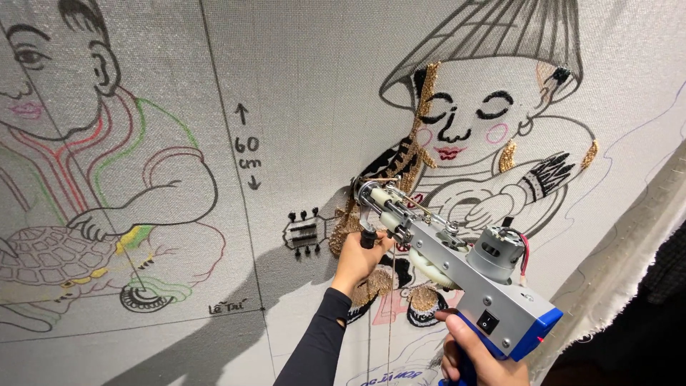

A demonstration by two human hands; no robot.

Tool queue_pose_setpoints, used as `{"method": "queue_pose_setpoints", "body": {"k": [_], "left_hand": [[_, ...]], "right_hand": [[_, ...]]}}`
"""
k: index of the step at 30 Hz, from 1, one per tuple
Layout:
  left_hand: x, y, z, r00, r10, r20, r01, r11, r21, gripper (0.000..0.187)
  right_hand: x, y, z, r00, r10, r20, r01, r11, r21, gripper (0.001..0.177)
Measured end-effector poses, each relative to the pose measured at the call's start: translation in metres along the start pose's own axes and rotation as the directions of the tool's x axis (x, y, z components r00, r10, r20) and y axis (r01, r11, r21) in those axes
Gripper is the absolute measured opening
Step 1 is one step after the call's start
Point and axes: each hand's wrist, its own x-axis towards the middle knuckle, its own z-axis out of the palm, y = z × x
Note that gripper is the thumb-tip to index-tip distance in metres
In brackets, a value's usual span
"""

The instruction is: The person uses a tufting gun and scissors to create a decorative rug with an illustrated design.

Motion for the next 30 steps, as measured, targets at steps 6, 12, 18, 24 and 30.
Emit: {"method": "queue_pose_setpoints", "body": {"k": [6,12,18,24,30], "left_hand": [[0.001,0.014,-0.013,0.989,-0.136,0.051,0.135,0.991,0.023,0.026],[0.008,-0.014,-0.02,0.998,0.045,0.041,-0.043,0.998,-0.054,0.024],[-0.004,0.02,-0.035,0.998,0.054,0.026,-0.055,0.998,0.032,0.032],[-0.006,0.024,-0.035,0.999,-0.016,0.05,0.007,0.986,0.166,0.039],[-0.007,0.023,-0.036,0.997,0.043,0.061,-0.052,0.987,0.152,0.033]], "right_hand": [[0.0,0.004,0.01,0.973,-0.228,-0.038,0.202,0.92,-0.337,0.035],[-0.003,0.016,0.017,0.859,-0.493,0.138,0.483,0.688,-0.542,0.044],[0.009,0.055,0.006,0.985,-0.171,0.007,0.171,0.982,-0.078,0.037],[0.017,0.066,0.008,0.999,0.05,0.011,-0.05,0.997,0.061,0.031],[-0.007,0.03,0.029,0.978,0.205,-0.035,-0.197,0.969,0.149,0.028]]}}
